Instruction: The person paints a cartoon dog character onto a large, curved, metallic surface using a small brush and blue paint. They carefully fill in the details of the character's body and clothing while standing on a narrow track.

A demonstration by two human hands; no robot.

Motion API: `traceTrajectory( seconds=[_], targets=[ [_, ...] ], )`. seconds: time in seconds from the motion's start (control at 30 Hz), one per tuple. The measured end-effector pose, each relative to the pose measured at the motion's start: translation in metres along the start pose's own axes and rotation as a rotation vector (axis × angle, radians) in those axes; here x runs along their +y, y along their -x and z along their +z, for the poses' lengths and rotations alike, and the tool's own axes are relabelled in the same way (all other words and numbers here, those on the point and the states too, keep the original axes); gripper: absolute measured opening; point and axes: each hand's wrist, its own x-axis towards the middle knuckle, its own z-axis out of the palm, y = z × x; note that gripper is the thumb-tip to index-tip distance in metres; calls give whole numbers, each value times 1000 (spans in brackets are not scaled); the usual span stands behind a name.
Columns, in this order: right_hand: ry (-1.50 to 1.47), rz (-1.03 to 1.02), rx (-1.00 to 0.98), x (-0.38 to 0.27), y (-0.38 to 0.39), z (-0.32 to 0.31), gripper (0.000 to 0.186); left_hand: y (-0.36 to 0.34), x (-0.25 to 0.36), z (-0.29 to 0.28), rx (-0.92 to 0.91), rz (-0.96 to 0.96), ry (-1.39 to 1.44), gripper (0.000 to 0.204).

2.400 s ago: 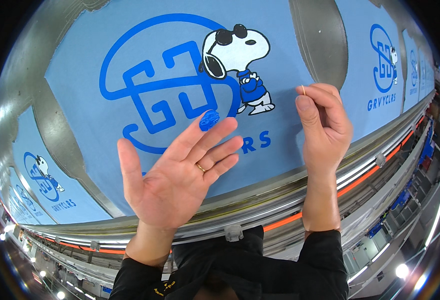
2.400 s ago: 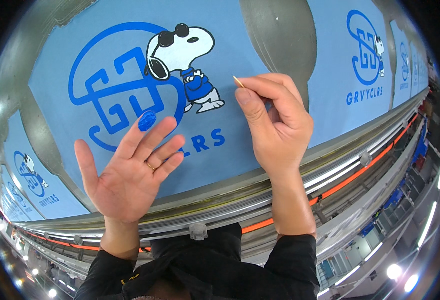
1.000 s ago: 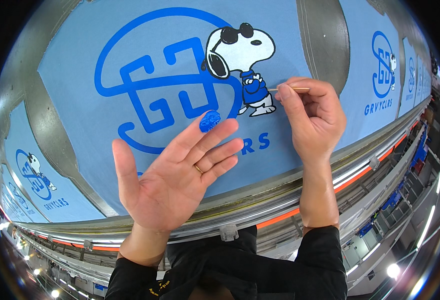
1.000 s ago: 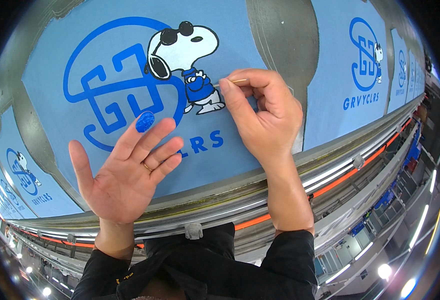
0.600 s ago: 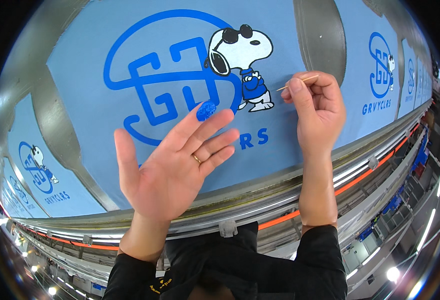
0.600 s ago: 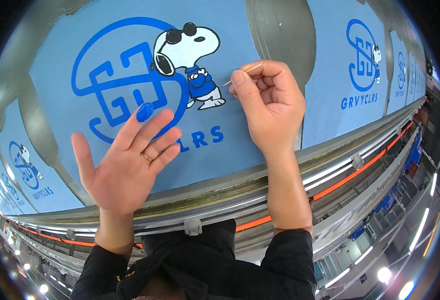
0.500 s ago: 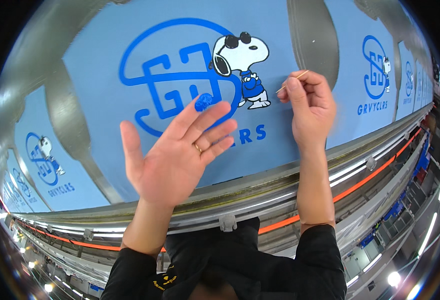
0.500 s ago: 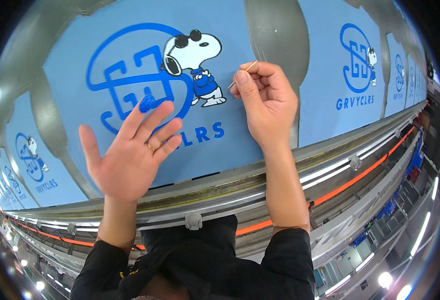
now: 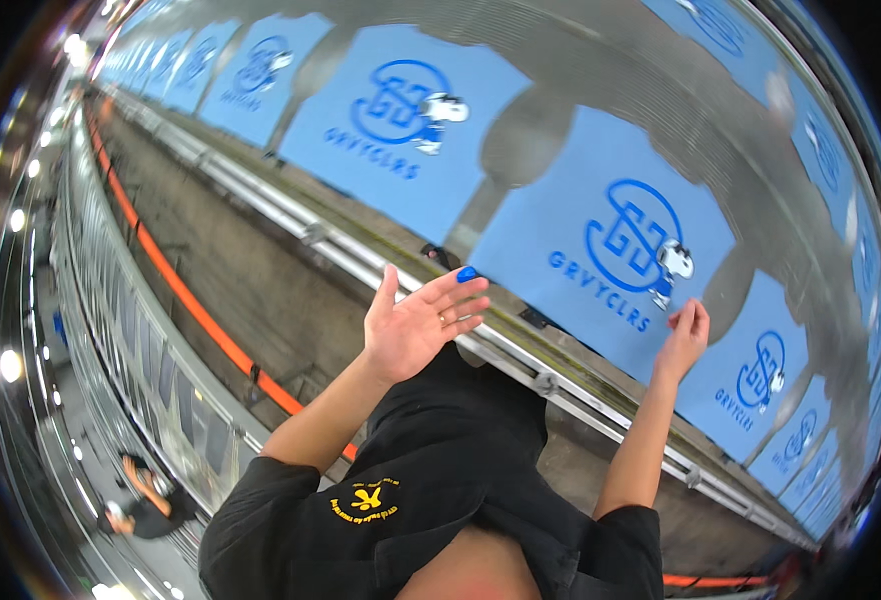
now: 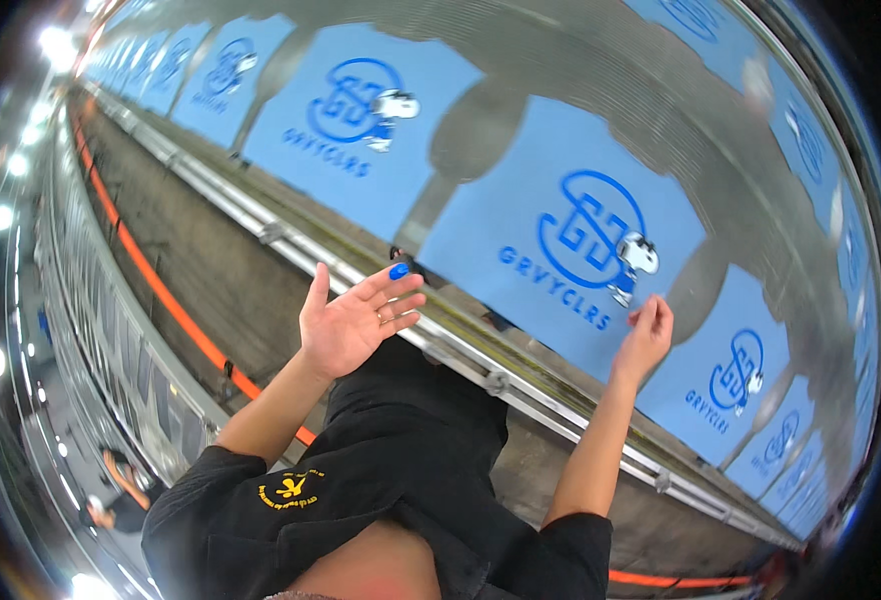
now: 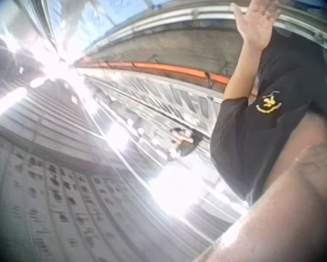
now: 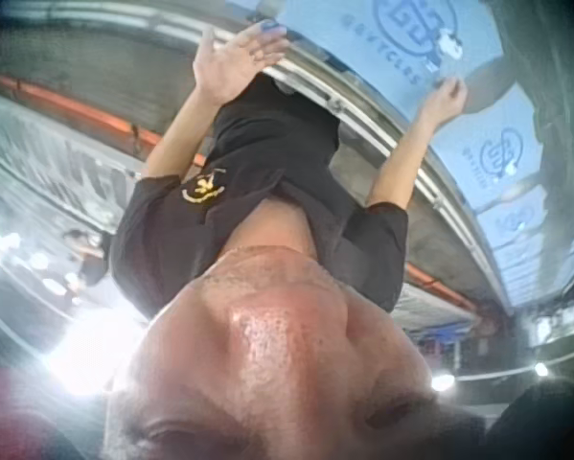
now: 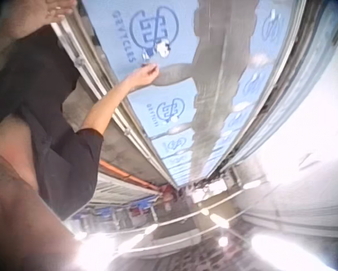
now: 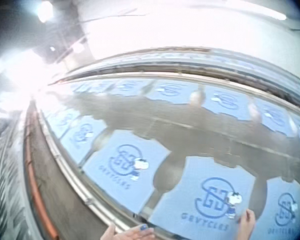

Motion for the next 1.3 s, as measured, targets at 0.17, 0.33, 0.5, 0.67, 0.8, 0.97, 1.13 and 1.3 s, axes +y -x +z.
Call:
traceTrajectory(
  seconds=[0.17,0.33,0.5,0.67,0.8,0.97,1.13,1.3],
  targets=[
    [6,47,-245,-55,115,71,15,113,33,-57,218,327,169,93],
    [73,8,-524,-85,233,175,17,176,64,-121,301,484,335,90],
    [16,-155,-392,-56,285,283,16,220,125,-198,285,458,284,90],
    [260,-188,-83,-46,296,334,23,288,203,-253,316,558,238,89],
    [395,-184,86,-40,294,351,26,325,257,-280,374,600,194,89],
    [587,-117,207,-41,293,366,27,321,307,-283,154,593,140,86],
    [750,-129,334,-34,290,375,29,293,375,-222,127,667,-6,94],
    [815,-91,446,-23,284,364,38,260,466,-157,-201,812,-260,90]
  ],
)
